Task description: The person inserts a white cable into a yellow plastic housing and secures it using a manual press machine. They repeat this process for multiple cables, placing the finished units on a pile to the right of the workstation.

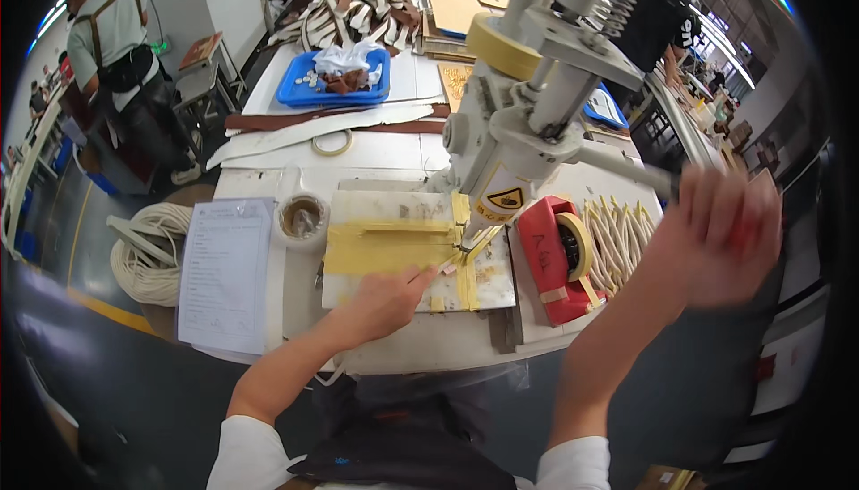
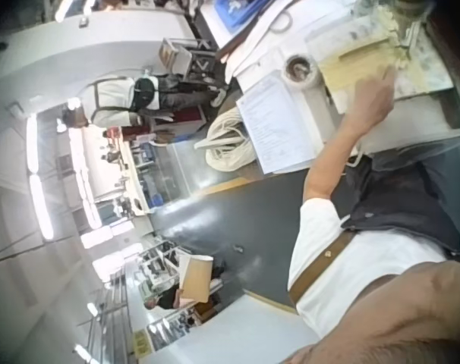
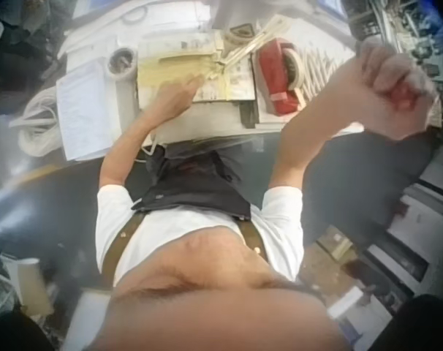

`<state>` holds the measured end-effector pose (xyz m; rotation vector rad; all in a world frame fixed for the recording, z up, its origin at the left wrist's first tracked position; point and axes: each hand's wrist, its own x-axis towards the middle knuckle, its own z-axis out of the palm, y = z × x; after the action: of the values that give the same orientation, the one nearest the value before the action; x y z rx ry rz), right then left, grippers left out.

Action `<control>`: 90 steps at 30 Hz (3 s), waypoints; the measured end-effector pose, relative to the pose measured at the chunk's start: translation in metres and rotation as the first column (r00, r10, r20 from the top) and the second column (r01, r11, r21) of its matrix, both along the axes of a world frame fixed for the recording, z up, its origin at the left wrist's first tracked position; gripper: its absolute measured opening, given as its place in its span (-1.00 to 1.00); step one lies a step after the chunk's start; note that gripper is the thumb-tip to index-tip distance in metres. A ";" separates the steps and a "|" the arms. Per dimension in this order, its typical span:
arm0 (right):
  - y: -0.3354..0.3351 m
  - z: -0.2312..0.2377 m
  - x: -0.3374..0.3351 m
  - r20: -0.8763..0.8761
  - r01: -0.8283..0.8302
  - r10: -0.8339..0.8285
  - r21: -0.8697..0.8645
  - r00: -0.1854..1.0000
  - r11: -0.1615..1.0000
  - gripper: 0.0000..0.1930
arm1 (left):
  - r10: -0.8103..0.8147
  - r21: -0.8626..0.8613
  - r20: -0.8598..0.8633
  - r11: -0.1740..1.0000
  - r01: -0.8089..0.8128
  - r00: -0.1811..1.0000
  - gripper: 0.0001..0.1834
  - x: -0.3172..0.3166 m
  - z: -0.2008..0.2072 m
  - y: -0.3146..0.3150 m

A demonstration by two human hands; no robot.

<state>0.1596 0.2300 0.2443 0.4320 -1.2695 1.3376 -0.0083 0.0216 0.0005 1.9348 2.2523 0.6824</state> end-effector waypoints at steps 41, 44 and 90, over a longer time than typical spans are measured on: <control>0.005 -0.244 -0.027 0.570 0.009 -0.783 0.807 0.249 0.591 -0.66 | 0.169 0.231 0.385 0.934 -0.271 0.908 -0.57 -0.001 -0.002 -0.003; 0.005 -0.241 -0.029 0.598 0.030 -0.753 0.777 0.273 0.628 -0.66 | 0.154 0.259 0.410 0.925 -0.277 0.899 -0.59 -0.002 -0.008 -0.002; 0.130 -0.188 0.178 0.330 0.527 -0.891 0.840 -0.312 0.126 -0.92 | 0.002 0.222 0.846 0.908 -0.355 0.533 -0.64 -0.014 -0.019 -0.006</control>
<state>0.3372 0.3600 0.0563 -1.0824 -2.0862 -0.1459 -0.0226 0.0161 -0.0188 1.0051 1.7273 1.7290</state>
